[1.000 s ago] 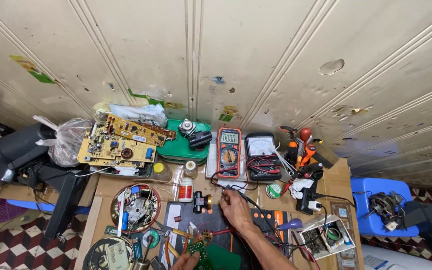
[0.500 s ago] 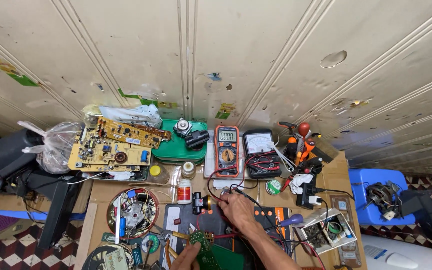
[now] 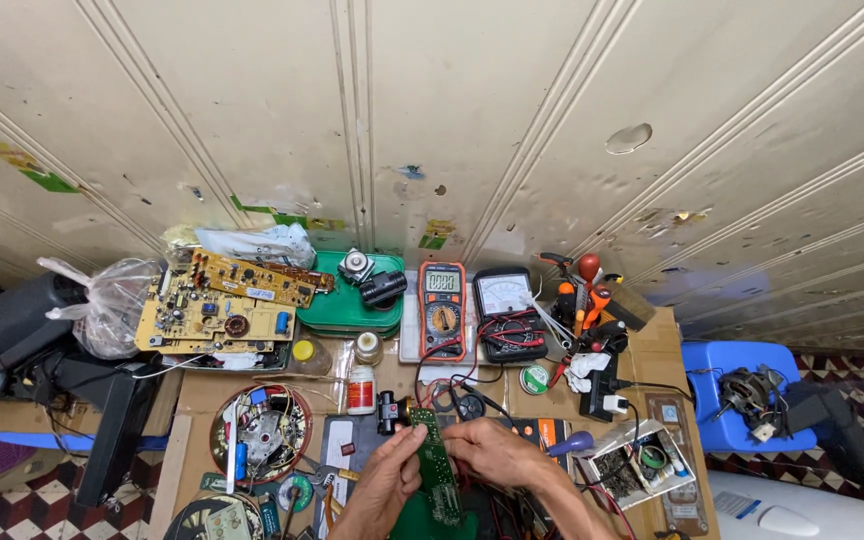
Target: The person holds a green circuit board and uses a multimeter to test components on its surface. They then use a heat gun to apply heat to specific areas of the board while continuing to manipulate it with their hands.
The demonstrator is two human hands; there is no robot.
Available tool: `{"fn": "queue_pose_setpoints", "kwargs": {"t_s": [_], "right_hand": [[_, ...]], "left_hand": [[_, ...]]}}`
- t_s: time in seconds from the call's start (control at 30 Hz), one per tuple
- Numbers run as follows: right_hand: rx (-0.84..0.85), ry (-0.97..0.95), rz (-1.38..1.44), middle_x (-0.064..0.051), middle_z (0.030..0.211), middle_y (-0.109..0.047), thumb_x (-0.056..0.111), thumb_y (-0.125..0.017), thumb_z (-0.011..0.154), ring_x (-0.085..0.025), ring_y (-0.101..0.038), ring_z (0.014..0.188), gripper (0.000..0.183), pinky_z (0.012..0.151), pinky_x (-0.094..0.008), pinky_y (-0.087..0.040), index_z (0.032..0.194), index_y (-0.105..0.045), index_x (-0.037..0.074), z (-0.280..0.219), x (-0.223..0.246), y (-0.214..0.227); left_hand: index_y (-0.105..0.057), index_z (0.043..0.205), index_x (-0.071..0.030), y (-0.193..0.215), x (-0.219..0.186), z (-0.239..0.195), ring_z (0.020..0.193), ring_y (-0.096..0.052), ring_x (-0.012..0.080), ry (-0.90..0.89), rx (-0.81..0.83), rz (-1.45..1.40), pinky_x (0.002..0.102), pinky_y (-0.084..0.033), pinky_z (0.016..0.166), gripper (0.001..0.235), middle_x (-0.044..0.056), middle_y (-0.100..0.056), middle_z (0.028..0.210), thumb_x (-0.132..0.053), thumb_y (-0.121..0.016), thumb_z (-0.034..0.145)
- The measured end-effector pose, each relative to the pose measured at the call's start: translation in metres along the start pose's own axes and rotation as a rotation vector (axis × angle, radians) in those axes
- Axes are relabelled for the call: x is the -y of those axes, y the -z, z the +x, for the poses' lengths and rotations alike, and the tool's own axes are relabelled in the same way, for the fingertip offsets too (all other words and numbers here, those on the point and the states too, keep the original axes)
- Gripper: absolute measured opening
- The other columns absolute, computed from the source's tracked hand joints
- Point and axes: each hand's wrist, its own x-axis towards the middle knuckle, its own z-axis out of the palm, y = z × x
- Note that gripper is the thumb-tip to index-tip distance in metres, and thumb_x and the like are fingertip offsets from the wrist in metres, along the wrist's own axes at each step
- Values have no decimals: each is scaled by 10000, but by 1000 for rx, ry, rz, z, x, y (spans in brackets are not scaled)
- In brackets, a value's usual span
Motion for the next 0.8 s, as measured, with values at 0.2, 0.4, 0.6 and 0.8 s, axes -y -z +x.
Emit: {"fn": "queue_pose_setpoints", "kwargs": {"t_s": [0.2,0.4,0.6,0.8], "right_hand": [[-324,111,-199,-117,1051,-771,226,-545,977,-254,-756,934,279,876,-405,-574,1052,-759,64,64,-24,66],[-598,7,-507,-205,1074,-704,298,-701,877,-399,-679,972,303,864,-487,-534,957,-735,8,126,39,95],[-446,-107,-578,-218,1033,-714,249,-704,877,-385,-691,970,249,878,-481,-533,947,-687,10,160,19,100],[-373,228,-675,-241,1015,-648,156,-660,922,-429,-634,989,189,863,-499,-507,938,-627,-29,147,19,104]], "left_hand": [[-700,1046,-60,-32,-28,-30,471,-324,39,9,72,-80,220,-230,421,285,-70,-340,611,-297,-729,891],[-505,887,-178,-4,2,14,481,-334,74,81,-74,-145,253,-224,424,272,-56,-331,624,-232,-771,909],[-522,916,-161,6,4,21,474,-321,84,96,-102,-173,269,-220,421,277,-41,-307,603,-238,-788,908],[-593,965,-148,4,-5,16,479,-316,73,87,-70,-231,267,-208,421,220,-52,-316,602,-233,-781,889]]}}
